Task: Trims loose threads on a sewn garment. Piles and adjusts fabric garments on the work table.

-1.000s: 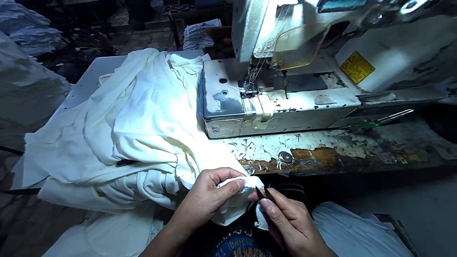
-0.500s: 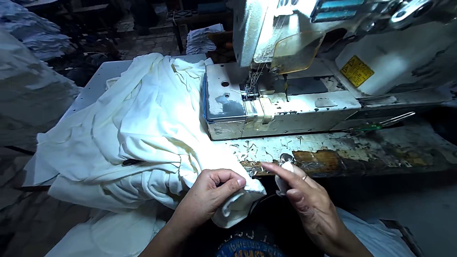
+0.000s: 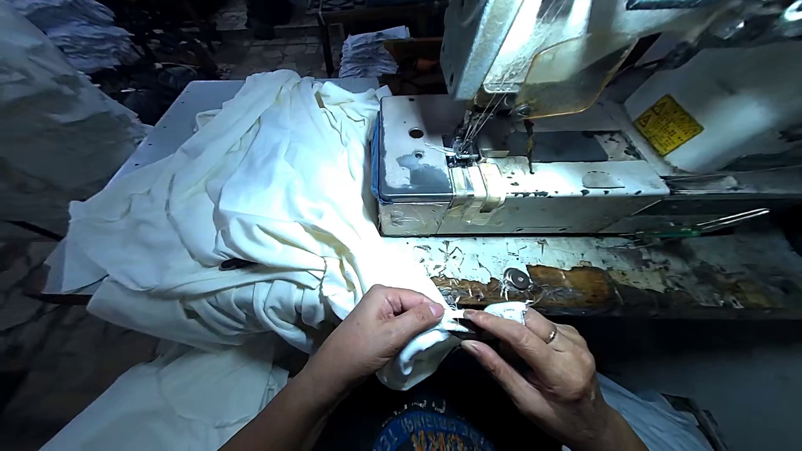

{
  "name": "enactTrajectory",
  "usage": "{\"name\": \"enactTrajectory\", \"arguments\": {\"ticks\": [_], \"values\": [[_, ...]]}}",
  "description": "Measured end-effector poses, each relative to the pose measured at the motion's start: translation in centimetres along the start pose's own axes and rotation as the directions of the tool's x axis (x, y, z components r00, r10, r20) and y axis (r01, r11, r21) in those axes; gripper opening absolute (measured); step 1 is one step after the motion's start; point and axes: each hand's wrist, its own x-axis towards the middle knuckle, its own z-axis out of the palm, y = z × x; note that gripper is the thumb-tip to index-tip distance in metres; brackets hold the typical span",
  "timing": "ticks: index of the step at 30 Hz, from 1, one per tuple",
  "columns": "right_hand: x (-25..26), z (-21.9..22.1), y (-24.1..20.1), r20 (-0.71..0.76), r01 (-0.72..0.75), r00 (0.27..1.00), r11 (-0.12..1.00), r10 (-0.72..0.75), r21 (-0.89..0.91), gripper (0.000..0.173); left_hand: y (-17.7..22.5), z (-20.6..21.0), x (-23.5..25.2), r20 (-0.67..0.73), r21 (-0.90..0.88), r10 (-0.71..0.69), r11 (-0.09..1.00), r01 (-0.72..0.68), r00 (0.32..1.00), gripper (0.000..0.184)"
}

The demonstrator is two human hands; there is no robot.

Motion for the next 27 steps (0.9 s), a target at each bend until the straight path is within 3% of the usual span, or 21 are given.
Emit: {"name": "enactTrajectory", "arguments": {"ticks": [3,6,8,10,11,13,16,19,23,24,25,26,27], "values": [[-0.1,0.2,-0.1,-0.064,0.002,0.998,0.999,0.001,0.046,0.024,0.0,0.0,0.1,0.021,-0.001,0.015,1.0,-0.015,1.0,0.025],[-0.1,-0.3,-0.2,-0.099,-0.216,0.962,0.933,0.254,0.289,0.02,0.2,0.0,0.0,0.023,-0.008,0.013,1.0,-0.013,1.0,0.025],[0.4,-0.4,0.4,0.123,-0.414,0.894,0.688,0.431,0.596,0.03,0.4,0.0,0.0,0.027,-0.02,0.001,1.0,-0.001,1.0,0.025],[1.1,-0.2,1.3,0.471,-0.592,0.781,0.249,0.41,0.766,0.042,0.6,0.0,0.1,0.053,-0.029,0.017,0.999,-0.016,0.998,0.022],[1.4,-0.1,1.6,0.574,-0.646,0.72,0.074,0.39,0.76,0.033,0.9,-0.2,0.1,0.057,-0.016,0.027,1.0,-0.026,0.998,0.018],[2.2,-0.1,1.7,0.637,-0.679,0.663,-0.043,0.393,0.733,0.005,1.3,-1.0,-0.3,0.026,0.089,0.054,0.994,-0.057,0.998,0.01],[3.2,-0.7,1.7,0.577,-0.649,0.65,-0.035,0.493,0.76,0.007,1.5,-2.6,-1.0,-0.077,0.25,0.106,0.965,-0.083,0.991,0.01],[3.3,-0.6,2.1,0.543,-0.662,0.624,0.01,0.562,0.75,0.011,1.4,-3.5,-1.3,-0.178,0.248,0.118,0.966,-0.072,0.977,0.012],[3.1,-0.1,2.4,0.548,-0.698,0.596,0.041,0.587,0.715,0.01,1.2,-4.0,-0.8,-0.197,0.231,0.063,0.973,-0.016,0.978,0.015],[3.0,-0.1,2.4,0.518,-0.697,0.611,0.097,0.599,0.71,0.009,1.1,-4.1,-0.7,-0.196,0.226,0.072,0.974,-0.026,0.978,0.015],[2.9,-0.2,2.5,0.453,-0.689,0.65,0.222,0.611,0.69,0.006,1.0,-4.0,-0.6,-0.187,0.233,0.099,0.971,-0.054,0.977,0.012],[2.6,-0.2,2.8,0.344,-0.656,0.717,0.42,0.607,0.627,0.004,1.0,-3.9,-0.7,-0.155,0.249,0.144,0.963,-0.103,0.977,0.006],[2.4,-0.5,3.5,0.223,-0.586,0.801,0.652,0.556,0.481,0.017,0.9,-3.9,-0.8,-0.094,0.27,0.21,0.946,-0.178,0.973,0.01]]}}
